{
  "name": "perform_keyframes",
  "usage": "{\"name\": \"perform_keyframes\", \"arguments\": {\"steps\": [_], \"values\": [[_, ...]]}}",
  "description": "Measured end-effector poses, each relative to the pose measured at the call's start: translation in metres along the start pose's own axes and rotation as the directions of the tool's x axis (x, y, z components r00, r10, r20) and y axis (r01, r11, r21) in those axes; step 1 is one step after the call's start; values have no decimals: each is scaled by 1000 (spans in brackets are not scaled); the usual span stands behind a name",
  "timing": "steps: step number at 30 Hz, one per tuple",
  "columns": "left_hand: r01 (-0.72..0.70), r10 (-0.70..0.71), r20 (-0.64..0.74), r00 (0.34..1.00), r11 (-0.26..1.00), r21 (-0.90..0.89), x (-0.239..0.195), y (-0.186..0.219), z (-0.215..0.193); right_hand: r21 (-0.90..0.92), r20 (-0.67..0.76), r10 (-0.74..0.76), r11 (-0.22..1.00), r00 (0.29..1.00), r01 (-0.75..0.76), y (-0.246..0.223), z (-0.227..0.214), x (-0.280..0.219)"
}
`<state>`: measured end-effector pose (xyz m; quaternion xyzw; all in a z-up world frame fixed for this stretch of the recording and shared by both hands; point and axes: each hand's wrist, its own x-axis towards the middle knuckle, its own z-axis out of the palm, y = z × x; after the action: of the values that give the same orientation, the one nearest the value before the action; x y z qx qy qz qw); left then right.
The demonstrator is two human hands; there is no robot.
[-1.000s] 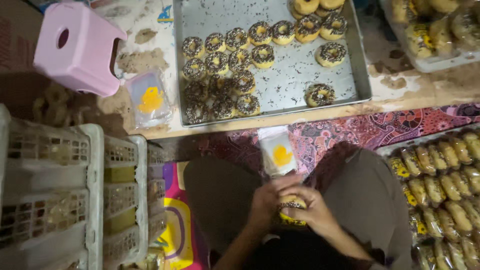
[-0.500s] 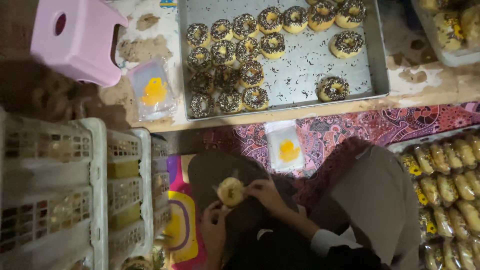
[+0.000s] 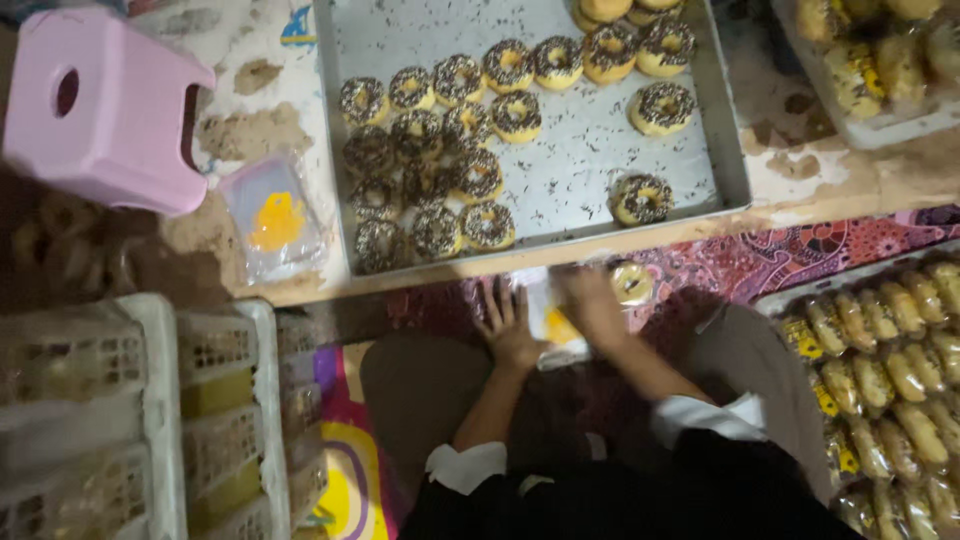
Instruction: The person sits on the floor and repeatedly picks donuts from a metal tray, places them into small plastic bags, and sets the filled bags aside. The tray contains plain and chocolate-sprinkled donuts, and the person handles them one at a time.
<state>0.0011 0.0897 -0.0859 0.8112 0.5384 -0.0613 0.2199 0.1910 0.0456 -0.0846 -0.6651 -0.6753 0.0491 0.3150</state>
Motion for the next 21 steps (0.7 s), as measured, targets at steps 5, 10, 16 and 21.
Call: {"name": "perform_keyframes", "arguments": {"steps": [5, 10, 16, 21], "values": [[-28, 28, -28, 999, 999, 31, 7, -16, 17, -85, 662, -22, 991, 749, 105, -44, 44, 76], [-65, 67, -340, 938, 998, 18, 1, -7, 20, -178, 924, 172, 984, 341, -14, -51, -1, 112], [-533, 259, -519, 815, 685, -496, -43, -27, -25, 601, 635, 67, 583, 769, -547, -127, -98, 32], [-199, -40, -196, 980, -314, -928, -58, -61, -68, -233, 712, 308, 951, 631, -202, -129, -199, 64]]}}
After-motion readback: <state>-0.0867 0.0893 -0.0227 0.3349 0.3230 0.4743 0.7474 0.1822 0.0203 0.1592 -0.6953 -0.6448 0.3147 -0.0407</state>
